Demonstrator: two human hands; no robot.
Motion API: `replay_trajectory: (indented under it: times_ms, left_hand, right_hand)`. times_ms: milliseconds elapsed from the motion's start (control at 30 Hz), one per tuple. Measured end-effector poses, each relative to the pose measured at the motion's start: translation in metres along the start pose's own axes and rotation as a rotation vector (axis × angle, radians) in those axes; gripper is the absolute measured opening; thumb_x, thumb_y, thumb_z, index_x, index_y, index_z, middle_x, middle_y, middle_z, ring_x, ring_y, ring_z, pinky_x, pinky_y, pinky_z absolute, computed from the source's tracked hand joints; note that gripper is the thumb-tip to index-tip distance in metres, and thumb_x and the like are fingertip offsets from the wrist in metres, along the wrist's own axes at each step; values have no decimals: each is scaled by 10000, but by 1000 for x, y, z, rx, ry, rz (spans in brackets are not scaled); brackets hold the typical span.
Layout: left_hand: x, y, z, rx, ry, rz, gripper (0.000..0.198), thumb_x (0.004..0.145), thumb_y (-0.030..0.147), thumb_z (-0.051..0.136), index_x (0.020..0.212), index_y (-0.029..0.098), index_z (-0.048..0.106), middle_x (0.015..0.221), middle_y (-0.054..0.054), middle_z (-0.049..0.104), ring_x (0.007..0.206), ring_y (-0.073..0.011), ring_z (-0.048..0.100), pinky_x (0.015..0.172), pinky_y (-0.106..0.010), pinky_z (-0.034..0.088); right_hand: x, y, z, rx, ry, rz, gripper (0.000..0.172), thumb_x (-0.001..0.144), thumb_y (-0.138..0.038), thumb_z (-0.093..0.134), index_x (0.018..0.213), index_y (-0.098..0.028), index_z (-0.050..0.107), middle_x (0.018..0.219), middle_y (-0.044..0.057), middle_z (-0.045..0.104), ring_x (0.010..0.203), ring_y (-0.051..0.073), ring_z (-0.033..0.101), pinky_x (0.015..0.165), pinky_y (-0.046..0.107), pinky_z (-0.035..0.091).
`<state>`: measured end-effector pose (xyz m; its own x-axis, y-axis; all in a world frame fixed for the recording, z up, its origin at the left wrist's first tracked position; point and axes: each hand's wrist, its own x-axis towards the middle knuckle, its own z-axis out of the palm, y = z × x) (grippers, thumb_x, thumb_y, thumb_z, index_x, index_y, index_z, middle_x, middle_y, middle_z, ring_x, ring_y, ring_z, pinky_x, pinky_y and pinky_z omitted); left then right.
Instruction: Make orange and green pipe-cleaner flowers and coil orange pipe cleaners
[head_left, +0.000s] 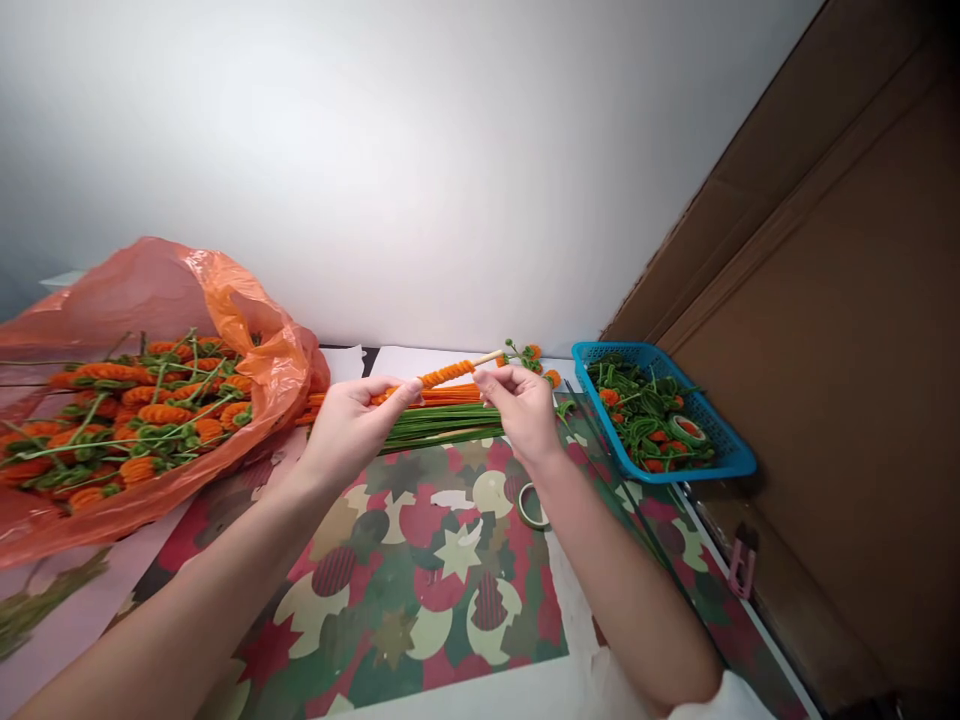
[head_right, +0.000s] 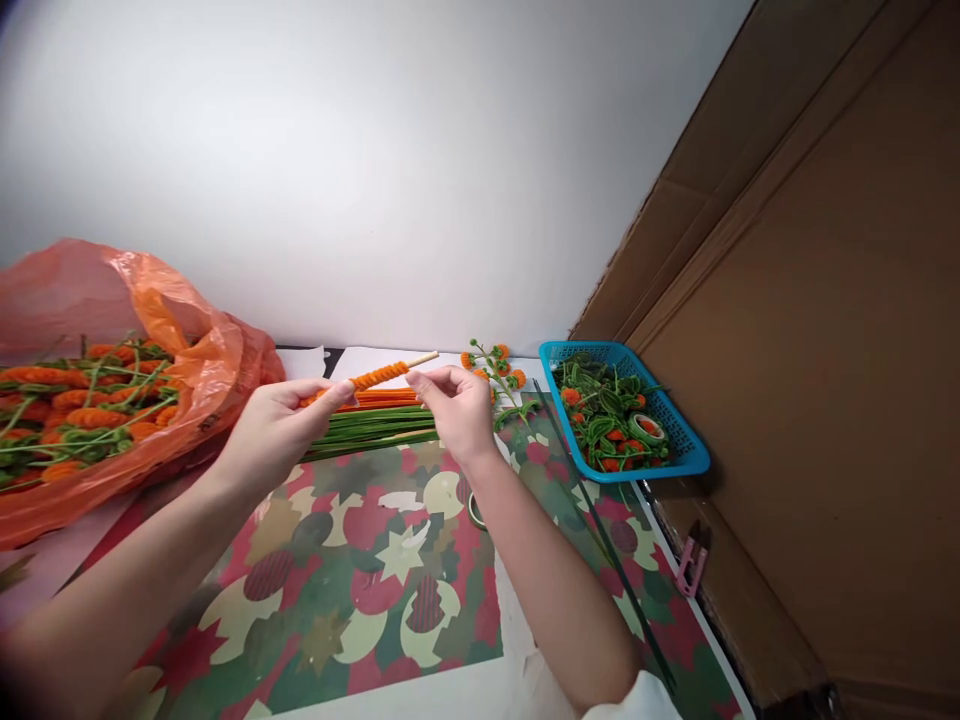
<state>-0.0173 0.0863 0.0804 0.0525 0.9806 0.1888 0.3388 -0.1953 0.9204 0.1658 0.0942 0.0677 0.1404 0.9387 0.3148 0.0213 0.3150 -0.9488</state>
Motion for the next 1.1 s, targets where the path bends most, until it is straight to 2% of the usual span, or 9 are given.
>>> replay_trajectory:
  times_ms: [67, 133, 267, 400, 567, 700, 867, 1000, 1100]
  left_hand:
    - [2, -7, 1, -155, -142, -65, 363, 779, 503, 593, 668, 160, 637, 414, 69, 299, 392, -73, 250, 396, -209, 188]
    - [5, -14, 0, -234, -299, -78, 384, 769, 528, 611, 664, 160, 631, 428, 81, 241, 404, -64, 210, 401, -199, 165]
    - [10, -19, -9, -172, -490, -27, 386, 772, 495, 638, 603, 149, 629, 461, 55, 343, 435, -61, 275, 406, -179, 235]
    - [13, -16, -15, -81, -622, 33, 355, 772, 445, 654, 585, 144, 657, 491, 24, 457, 450, -69, 356, 409, -172, 303]
    - [15, -14, -21, 36, -653, 53, 332, 769, 446, 655, 634, 145, 697, 510, 2, 536, 455, -87, 424, 409, -175, 342]
    - [16, -9, -26, 157, -650, 75, 351, 786, 457, 630, 652, 140, 698, 551, -19, 596, 471, -98, 461, 417, -175, 359]
    - [17, -5, -31, 311, -600, 146, 372, 802, 460, 602, 622, 146, 684, 485, 9, 543, 418, -81, 396, 389, -181, 298]
    - [16, -4, -31, 419, -516, 233, 395, 822, 484, 574, 658, 145, 695, 464, 21, 511, 419, -80, 354, 397, -198, 274]
    - [15, -4, -30, 466, -496, 287, 387, 839, 467, 561, 647, 154, 685, 456, 20, 523, 408, -81, 354, 400, -208, 276]
  right_hand:
    - [7, 11, -7, 204, -139, 103, 431, 603, -575, 763, 656, -176, 609, 544, -39, 548, 509, 90, 505, 515, 232, 426]
    - [13, 17, -17, 310, -342, 162, 451, 538, -563, 813, 640, -171, 614, 533, -44, 555, 486, 80, 522, 498, 218, 439]
    - [15, 15, -36, 316, -754, 326, 372, 589, -452, 839, 634, -146, 632, 537, -24, 611, 481, 100, 599, 502, 222, 506]
    - [15, 11, -45, 260, -946, 482, 290, 657, -364, 817, 696, -121, 664, 611, 16, 682, 556, 130, 669, 544, 231, 545]
    - [16, 13, -42, 227, -887, 584, 271, 609, -284, 847, 723, -112, 671, 650, 25, 708, 576, 111, 666, 525, 186, 514]
    - [17, 6, -39, 172, -743, 660, 356, 565, -247, 870, 802, -120, 637, 618, 7, 697, 509, 87, 627, 494, 178, 496]
    - [14, -11, -38, 33, -597, 627, 335, 630, -218, 837, 851, -141, 598, 658, 25, 713, 578, 116, 661, 538, 210, 528]
    - [14, -14, -38, 6, -566, 642, 238, 718, -263, 774, 851, -146, 615, 728, 47, 731, 676, 135, 693, 553, 200, 525]
    - [16, -7, -39, 43, -582, 674, 267, 680, -250, 798, 856, -146, 627, 738, 48, 734, 700, 141, 699, 562, 201, 525]
